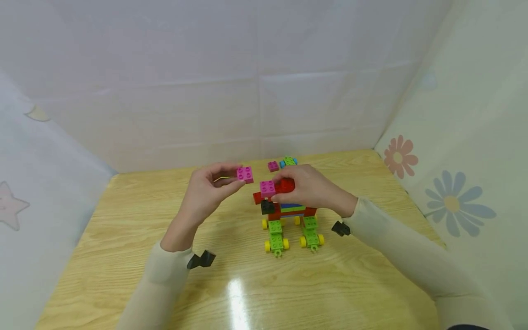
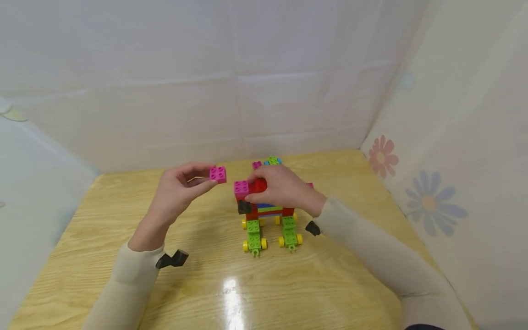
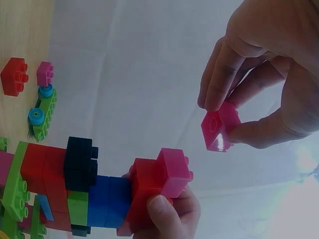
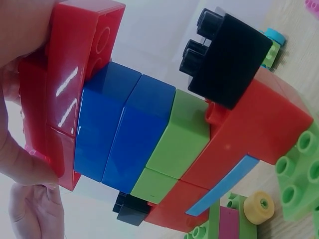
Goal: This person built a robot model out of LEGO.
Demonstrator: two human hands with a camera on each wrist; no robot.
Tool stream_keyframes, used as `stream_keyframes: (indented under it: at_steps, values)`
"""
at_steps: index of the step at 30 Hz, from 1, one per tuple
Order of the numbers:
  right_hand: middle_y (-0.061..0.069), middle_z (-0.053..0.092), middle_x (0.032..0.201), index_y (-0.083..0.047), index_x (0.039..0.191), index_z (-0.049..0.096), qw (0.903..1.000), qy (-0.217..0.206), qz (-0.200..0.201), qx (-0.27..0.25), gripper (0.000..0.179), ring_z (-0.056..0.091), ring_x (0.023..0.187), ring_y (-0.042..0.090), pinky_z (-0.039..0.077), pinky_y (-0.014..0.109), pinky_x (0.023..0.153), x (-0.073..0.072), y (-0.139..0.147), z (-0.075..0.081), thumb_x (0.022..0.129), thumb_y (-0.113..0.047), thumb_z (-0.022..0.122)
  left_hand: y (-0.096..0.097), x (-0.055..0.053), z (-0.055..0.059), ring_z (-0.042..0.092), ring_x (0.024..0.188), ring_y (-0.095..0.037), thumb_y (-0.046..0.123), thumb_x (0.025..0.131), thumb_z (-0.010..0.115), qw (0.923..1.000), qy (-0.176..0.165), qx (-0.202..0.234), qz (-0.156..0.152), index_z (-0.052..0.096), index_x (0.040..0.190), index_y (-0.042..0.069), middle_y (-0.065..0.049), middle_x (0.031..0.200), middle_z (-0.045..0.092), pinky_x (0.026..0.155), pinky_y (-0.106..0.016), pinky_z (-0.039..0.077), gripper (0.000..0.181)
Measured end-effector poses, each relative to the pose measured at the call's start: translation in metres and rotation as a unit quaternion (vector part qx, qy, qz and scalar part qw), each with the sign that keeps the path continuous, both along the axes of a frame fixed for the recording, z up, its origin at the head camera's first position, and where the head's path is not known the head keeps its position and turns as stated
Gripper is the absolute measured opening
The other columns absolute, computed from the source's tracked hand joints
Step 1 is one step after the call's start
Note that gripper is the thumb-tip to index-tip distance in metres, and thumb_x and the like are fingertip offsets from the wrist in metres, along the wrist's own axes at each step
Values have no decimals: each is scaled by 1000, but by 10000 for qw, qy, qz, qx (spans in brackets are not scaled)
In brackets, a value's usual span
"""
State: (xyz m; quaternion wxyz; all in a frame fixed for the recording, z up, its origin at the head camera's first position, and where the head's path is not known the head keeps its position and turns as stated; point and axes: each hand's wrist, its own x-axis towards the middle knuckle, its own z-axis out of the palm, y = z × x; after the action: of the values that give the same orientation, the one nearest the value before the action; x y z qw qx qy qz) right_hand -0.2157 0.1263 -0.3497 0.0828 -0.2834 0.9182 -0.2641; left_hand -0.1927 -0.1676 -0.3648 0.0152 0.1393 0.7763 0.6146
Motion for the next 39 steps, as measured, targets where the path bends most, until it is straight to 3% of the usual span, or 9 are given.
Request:
stream_keyframes:
  at_steps: [4,13,21,39]
  values:
    - [2,79,137,-14,135,79,9999,72,93,-23,48,68,105,20,59,38,90,-1,-4,0,98,-44,87,1,5,2,83,106,-13,15,101,86,9999,-82,-128,-16,78,137,8,-15,130,76,94,-23,67,38]
    - [0,80,125,-13,133,79,9998,91,184,-21,47,64,96,18,55,32,80,-2,-10,1,98,-43,87,6,9,-1,83,104,-13,13,100,86,9998,-74,-120,-164,78,136,8,-15,128,76,94,-23,66,37]
    - [1,80,123,-11,135,79,9996,142,253,-68,49,63,93,19,54,31,76,-2,-13,2,98,-43,87,12,10,-3,82,108,-20,9,100,85,9994,-1,-76,-325,77,135,6,-17,130,77,96,-24,67,36]
    - [1,80,122,-12,134,79,9996,98,240,-110,48,63,93,19,54,31,75,-1,-14,2,98,-42,88,12,11,-2,80,116,-36,8,100,84,9992,-29,-180,-353,76,137,6,-17,134,76,94,-24,67,38]
